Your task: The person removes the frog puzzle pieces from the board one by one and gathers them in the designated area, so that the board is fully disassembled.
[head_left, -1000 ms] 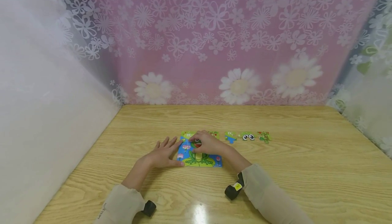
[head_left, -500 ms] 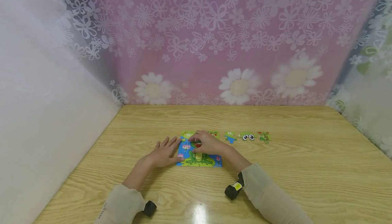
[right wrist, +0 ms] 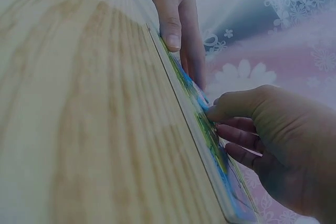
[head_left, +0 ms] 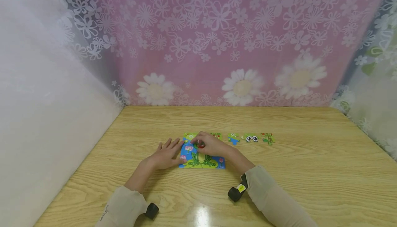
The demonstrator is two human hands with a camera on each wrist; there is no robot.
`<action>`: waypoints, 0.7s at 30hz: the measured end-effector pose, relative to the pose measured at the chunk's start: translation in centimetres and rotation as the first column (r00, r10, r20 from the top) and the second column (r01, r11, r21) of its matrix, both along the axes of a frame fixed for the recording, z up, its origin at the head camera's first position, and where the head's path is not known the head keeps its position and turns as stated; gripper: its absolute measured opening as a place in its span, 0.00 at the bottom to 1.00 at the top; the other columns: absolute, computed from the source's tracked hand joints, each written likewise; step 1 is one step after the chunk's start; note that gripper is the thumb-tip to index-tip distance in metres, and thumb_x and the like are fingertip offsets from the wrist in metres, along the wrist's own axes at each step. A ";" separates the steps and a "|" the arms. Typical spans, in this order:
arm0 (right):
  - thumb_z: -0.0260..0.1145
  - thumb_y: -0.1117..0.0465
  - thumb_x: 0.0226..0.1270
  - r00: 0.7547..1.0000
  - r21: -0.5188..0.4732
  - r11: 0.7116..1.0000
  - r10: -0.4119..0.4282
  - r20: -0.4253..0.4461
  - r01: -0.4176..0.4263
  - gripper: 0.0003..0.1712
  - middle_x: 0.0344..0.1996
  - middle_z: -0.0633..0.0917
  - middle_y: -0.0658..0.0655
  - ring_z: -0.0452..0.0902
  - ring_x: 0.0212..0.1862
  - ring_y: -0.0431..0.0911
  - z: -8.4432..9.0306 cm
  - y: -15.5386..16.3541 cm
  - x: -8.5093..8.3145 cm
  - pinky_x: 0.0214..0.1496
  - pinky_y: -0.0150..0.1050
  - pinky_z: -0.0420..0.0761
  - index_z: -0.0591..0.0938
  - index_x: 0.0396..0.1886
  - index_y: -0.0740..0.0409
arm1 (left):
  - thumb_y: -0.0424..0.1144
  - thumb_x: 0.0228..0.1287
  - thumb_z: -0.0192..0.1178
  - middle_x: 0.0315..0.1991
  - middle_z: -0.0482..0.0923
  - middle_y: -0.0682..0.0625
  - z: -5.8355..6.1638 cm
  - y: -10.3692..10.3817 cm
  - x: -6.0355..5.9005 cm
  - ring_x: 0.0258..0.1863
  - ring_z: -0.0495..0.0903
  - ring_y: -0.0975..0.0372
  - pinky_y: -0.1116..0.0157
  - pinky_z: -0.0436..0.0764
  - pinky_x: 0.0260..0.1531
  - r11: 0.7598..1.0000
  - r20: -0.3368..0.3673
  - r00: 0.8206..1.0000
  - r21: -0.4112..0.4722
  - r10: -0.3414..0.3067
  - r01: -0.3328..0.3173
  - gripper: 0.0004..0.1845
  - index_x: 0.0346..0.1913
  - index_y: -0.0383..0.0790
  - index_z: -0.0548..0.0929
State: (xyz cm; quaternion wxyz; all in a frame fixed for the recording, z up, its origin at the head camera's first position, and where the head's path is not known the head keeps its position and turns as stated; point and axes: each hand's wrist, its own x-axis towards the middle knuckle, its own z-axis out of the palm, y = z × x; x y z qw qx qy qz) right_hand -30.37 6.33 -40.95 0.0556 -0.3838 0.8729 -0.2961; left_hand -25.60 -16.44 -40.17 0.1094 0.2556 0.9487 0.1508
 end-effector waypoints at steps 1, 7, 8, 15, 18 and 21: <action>0.63 0.65 0.62 1.000 -0.006 1.000 0.002 0.005 -0.002 0.18 0.41 0.73 0.51 0.70 0.37 0.43 0.0 0.0 0.0 0.38 0.36 0.74 0.78 0.53 0.58 | 0.58 0.65 0.49 0.71 0.42 0.40 0.0 0.0 0.0 0.68 0.36 0.43 0.40 0.37 0.60 1.000 0.000 1.000 0.004 0.000 0.000 0.41 0.72 0.40 0.48; 0.63 0.66 0.62 1.000 -0.027 1.000 0.000 -0.010 0.000 0.17 0.41 0.73 0.51 0.71 0.37 0.42 -0.3 0.0 -0.1 0.37 0.34 0.74 0.78 0.52 0.58 | 0.59 0.65 0.49 0.71 0.42 0.40 -0.1 -0.1 0.0 0.68 0.36 0.43 0.40 0.37 0.60 1.000 -0.001 1.000 -0.001 -0.001 0.001 0.42 0.72 0.40 0.48; 0.63 0.66 0.62 1.000 -0.030 1.000 -0.002 -0.015 0.001 0.17 0.41 0.73 0.51 0.71 0.37 0.42 -0.3 0.0 -0.1 0.38 0.33 0.75 0.79 0.52 0.58 | 0.60 0.65 0.49 0.71 0.42 0.41 -0.2 -0.1 0.0 0.68 0.36 0.43 0.41 0.37 0.60 1.000 -0.002 1.000 -0.004 -0.002 0.002 0.42 0.72 0.41 0.48; 0.62 0.68 0.61 0.999 -0.039 0.999 0.002 -0.039 -0.003 0.16 0.40 0.73 0.51 0.72 0.35 0.41 -0.3 -0.2 -0.2 0.36 0.33 0.75 0.79 0.50 0.59 | 0.59 0.65 0.49 0.71 0.42 0.40 -0.1 -0.2 0.0 0.68 0.36 0.43 0.40 0.37 0.60 1.000 -0.001 1.000 0.007 0.000 0.000 0.41 0.72 0.40 0.49; 0.62 0.68 0.61 0.999 -0.034 0.999 -0.002 -0.052 0.000 0.16 0.40 0.73 0.51 0.72 0.34 0.40 -0.3 -0.2 -0.2 0.35 0.33 0.74 0.79 0.50 0.59 | 0.58 0.65 0.49 0.71 0.42 0.40 0.1 -0.1 0.1 0.68 0.36 0.43 0.40 0.37 0.60 1.000 0.002 1.000 0.004 0.000 0.000 0.41 0.72 0.40 0.48; 0.62 0.68 0.60 0.998 -0.029 1.000 -0.009 -0.063 0.007 0.16 0.39 0.73 0.51 0.72 0.34 0.40 -0.3 -0.2 -0.1 0.35 0.32 0.74 0.80 0.49 0.58 | 0.58 0.66 0.49 0.71 0.42 0.39 0.2 -0.1 0.2 0.68 0.36 0.43 0.40 0.37 0.60 1.000 0.003 1.000 0.007 -0.004 0.004 0.41 0.72 0.39 0.49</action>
